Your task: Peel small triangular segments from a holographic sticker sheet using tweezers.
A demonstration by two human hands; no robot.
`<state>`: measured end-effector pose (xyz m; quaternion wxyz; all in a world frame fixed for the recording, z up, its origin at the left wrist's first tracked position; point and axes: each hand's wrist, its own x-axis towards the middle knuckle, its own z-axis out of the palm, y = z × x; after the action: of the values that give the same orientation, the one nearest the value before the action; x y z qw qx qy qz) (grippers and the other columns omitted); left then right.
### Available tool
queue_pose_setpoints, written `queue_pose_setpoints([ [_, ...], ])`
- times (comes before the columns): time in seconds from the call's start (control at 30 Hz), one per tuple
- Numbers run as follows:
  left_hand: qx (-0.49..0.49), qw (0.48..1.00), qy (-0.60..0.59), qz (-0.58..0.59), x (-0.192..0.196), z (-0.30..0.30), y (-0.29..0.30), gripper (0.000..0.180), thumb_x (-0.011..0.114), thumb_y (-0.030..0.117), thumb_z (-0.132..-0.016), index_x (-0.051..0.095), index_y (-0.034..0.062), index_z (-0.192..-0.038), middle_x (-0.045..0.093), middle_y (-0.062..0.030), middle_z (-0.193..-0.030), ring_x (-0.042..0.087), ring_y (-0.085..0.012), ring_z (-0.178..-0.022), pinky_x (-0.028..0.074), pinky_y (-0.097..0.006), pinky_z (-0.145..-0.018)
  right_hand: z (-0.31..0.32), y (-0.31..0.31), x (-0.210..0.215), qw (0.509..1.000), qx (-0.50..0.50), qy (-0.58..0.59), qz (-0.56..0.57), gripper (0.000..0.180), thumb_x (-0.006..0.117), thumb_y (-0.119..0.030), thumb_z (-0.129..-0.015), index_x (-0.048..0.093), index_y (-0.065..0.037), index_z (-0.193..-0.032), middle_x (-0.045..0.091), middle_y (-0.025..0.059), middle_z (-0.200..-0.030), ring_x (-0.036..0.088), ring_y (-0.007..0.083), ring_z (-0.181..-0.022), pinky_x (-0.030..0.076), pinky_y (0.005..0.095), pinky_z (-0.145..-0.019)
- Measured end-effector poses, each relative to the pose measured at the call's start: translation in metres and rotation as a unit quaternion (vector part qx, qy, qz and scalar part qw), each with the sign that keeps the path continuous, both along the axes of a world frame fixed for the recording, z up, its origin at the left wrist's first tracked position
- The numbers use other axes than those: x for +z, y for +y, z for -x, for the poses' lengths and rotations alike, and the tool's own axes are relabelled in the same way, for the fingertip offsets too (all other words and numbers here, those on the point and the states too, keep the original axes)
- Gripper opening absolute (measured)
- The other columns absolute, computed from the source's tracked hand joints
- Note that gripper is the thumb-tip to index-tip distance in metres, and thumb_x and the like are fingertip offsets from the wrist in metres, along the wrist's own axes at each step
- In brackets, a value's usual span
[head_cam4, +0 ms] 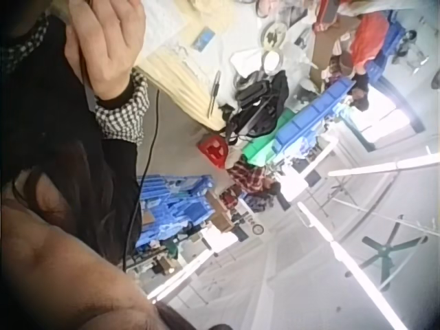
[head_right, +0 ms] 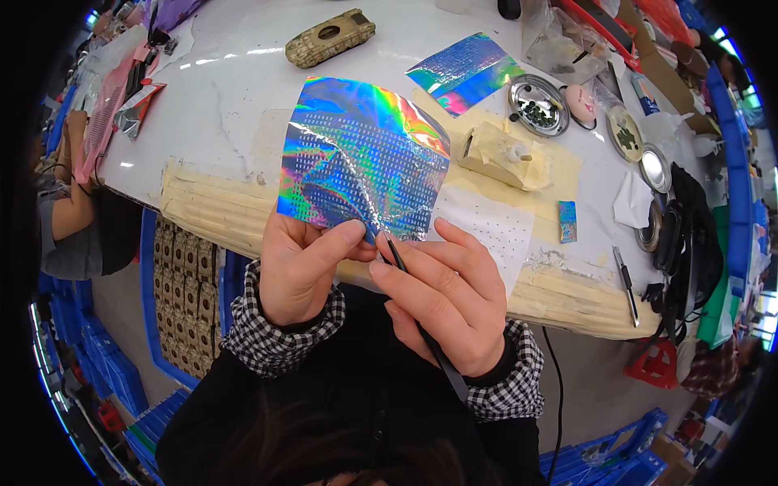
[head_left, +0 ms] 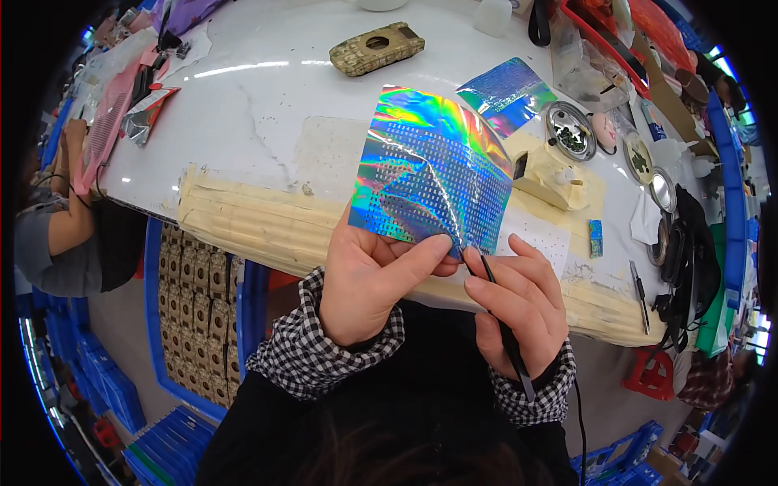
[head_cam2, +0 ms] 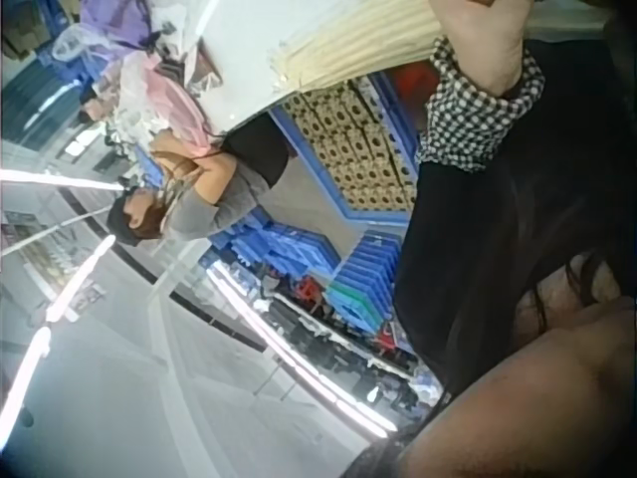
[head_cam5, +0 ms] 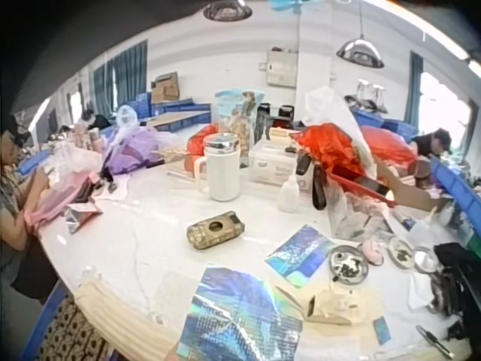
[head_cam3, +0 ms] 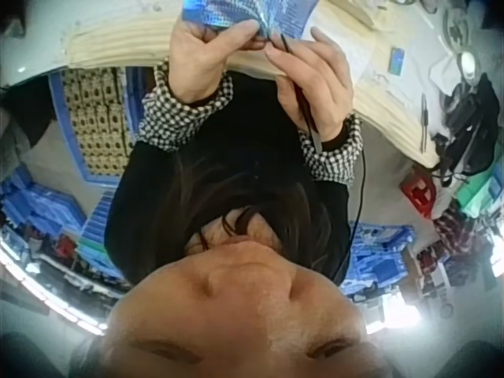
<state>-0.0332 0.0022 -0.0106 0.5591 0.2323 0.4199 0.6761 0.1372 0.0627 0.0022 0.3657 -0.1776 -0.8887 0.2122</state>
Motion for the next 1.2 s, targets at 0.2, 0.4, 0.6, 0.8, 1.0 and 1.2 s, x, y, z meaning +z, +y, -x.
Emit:
queue_pose_setpoints([
  [0.2,0.001,1.0,-0.006,-0.004,-0.0006,-0.0002,-0.0002,0.028,0.06,-0.004,-0.084,0.051,-0.0053,-0.11,0.064,-0.0126,-0.099,0.066,-0.0167,-0.084,0.056,-0.028,-0.074,0.0006,0.0005,0.001,1.0,0.0,-0.006,0.0,0.03,0.067,-0.005,-0.072,0.066,-0.005,-0.102,0.067,0.0116,-0.107,0.063,0.0239,-0.091,0.046,0.0427,-0.092],
  [0.4,0.019,1.0,-0.003,-0.012,-0.0026,-0.0021,0.0002,0.029,0.061,-0.004,-0.083,0.05,-0.0048,-0.111,0.064,-0.0126,-0.099,0.066,-0.0169,-0.085,0.056,-0.029,-0.075,0.0009,0.0009,0.0043,1.0,-0.007,-0.023,-0.006,0.031,0.067,-0.004,-0.071,0.066,-0.005,-0.102,0.067,0.011,-0.106,0.063,0.0234,-0.09,0.046,0.0427,-0.091],
  [0.6,0.009,1.0,0.006,-0.006,-0.0005,-0.0019,0.0006,0.033,0.061,-0.005,-0.083,0.048,-0.0049,-0.114,0.064,-0.0129,-0.099,0.066,-0.0176,-0.085,0.057,-0.03,-0.074,0.0009,0.0012,0.0046,1.0,-0.009,-0.024,-0.006,0.03,0.067,-0.004,-0.072,0.066,-0.005,-0.102,0.067,0.011,-0.106,0.064,0.0234,-0.089,0.045,0.0428,-0.091],
  [0.8,0.0,1.0,-0.008,-0.015,-0.0024,0.0005,0.0008,0.035,0.06,-0.005,-0.084,0.047,-0.0049,-0.116,0.063,-0.0134,-0.101,0.065,-0.0186,-0.087,0.057,-0.031,-0.074,0.0002,0.0031,0.0,1.0,0.008,-0.003,0.012,0.028,0.066,-0.006,-0.074,0.065,-0.006,-0.102,0.066,0.0119,-0.108,0.064,0.0236,-0.091,0.045,0.0426,-0.092],
  [1.0,-0.002,1.0,-0.003,-0.015,-0.0025,0.0007,0.0002,0.036,0.059,-0.006,-0.084,0.046,-0.0048,-0.117,0.062,-0.0137,-0.104,0.065,-0.0186,-0.089,0.057,-0.031,-0.075,-0.0011,0.0037,-0.0012,1.0,0.016,-0.002,0.015,0.029,0.066,-0.006,-0.075,0.064,-0.006,-0.104,0.066,0.0122,-0.108,0.063,0.0237,-0.091,0.045,0.0428,-0.093],
  [1.2,-0.001,1.0,-0.015,-0.013,-0.0023,0.0002,0.0005,0.036,0.059,-0.006,-0.084,0.046,-0.0047,-0.117,0.062,-0.0138,-0.103,0.065,-0.0185,-0.088,0.057,-0.03,-0.074,0.0005,0.0007,-0.0009,1.0,-0.003,0.0,0.031,0.034,0.069,-0.007,-0.073,0.064,-0.005,-0.107,0.067,0.0114,-0.107,0.063,0.0229,-0.09,0.045,0.0431,-0.093],
])
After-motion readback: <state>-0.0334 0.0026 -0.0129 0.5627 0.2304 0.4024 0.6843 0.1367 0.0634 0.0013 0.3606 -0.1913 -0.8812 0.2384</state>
